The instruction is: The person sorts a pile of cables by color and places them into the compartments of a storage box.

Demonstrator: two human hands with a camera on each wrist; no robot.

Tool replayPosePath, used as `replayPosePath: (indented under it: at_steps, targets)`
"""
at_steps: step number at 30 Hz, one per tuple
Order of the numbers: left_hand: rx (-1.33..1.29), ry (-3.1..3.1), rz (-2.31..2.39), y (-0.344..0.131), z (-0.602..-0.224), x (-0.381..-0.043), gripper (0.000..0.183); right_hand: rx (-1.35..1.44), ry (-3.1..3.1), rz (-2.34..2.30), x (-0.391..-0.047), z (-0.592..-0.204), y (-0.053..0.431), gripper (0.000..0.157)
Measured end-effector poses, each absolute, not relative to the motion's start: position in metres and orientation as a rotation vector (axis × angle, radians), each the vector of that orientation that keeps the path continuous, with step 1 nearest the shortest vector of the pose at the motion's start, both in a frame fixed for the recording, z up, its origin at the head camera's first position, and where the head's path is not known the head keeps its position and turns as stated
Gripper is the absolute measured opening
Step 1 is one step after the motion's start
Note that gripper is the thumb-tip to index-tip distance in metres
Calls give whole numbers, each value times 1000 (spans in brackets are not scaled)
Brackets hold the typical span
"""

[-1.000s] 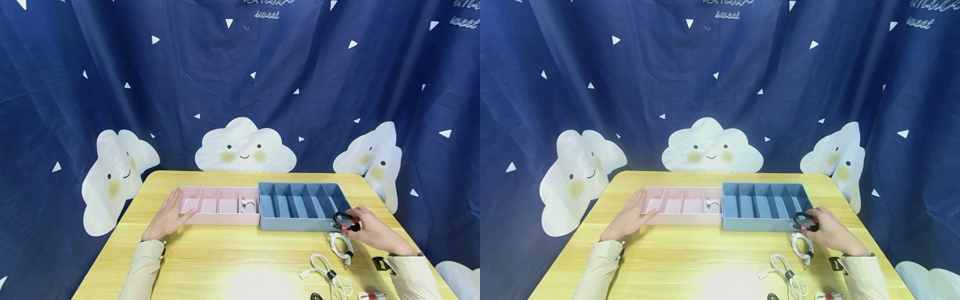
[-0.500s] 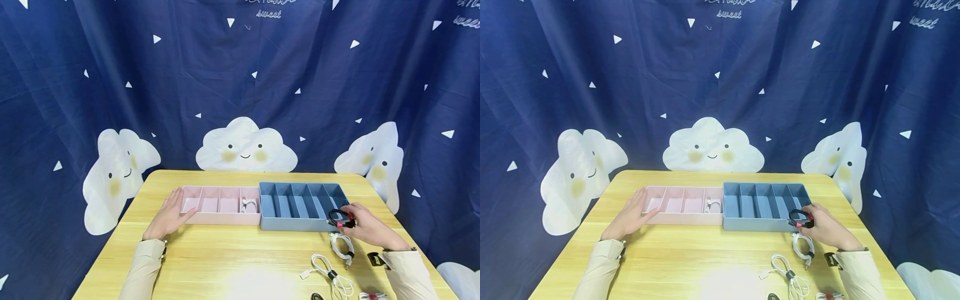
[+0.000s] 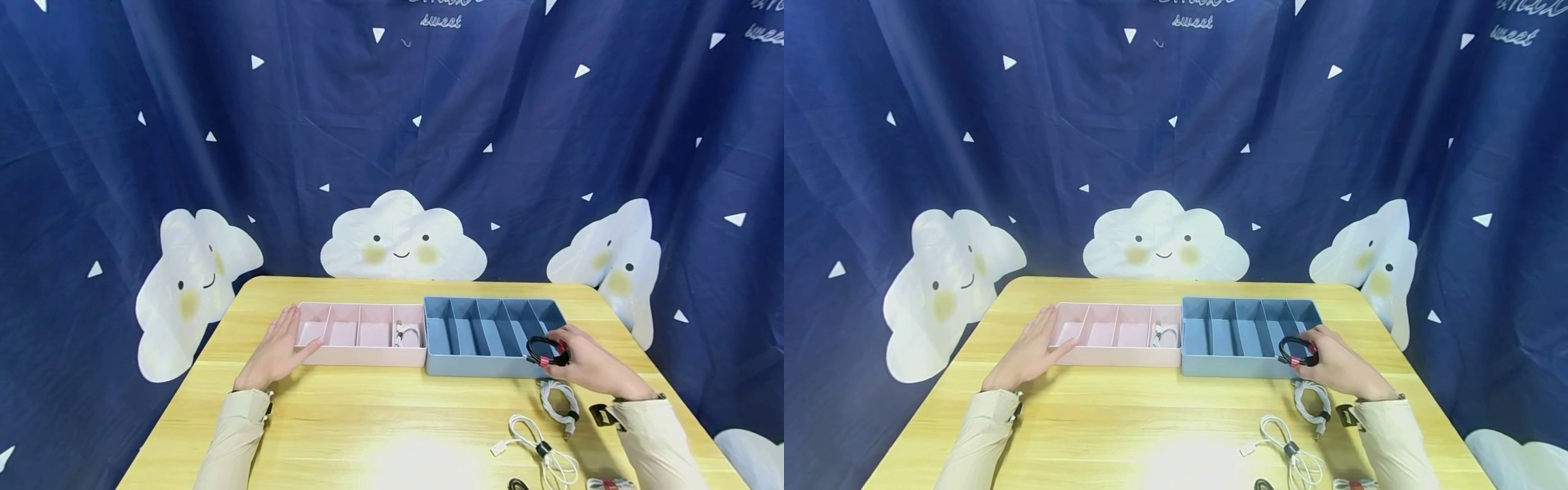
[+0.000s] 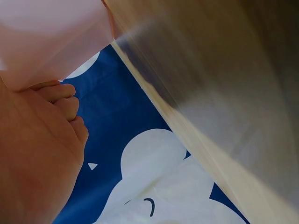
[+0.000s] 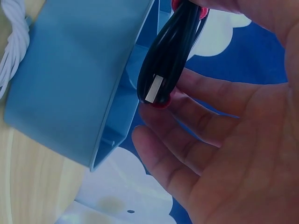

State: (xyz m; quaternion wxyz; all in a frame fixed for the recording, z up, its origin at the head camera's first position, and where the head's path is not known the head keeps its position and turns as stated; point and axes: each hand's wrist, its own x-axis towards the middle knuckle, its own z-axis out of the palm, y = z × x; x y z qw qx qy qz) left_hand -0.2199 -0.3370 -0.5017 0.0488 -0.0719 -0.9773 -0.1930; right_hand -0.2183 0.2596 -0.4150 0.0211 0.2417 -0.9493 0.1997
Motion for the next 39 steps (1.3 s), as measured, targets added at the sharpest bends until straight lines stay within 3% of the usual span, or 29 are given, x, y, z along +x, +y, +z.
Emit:
replayPosePath:
  at_steps: [9, 18, 39]
  targets:
    - [-220, -2980, -576, -337, -502, -220, 99, 780, -2944, 699, -223, -411, 252, 46]
    - [-223, -2979, -568, -337, -502, -220, 99, 780, -2956, 603, -228, -408, 242, 54]
    - [-221, -2972, -585, -338, -504, -221, 100, 782, -2986, 625, -241, -405, 228, 57]
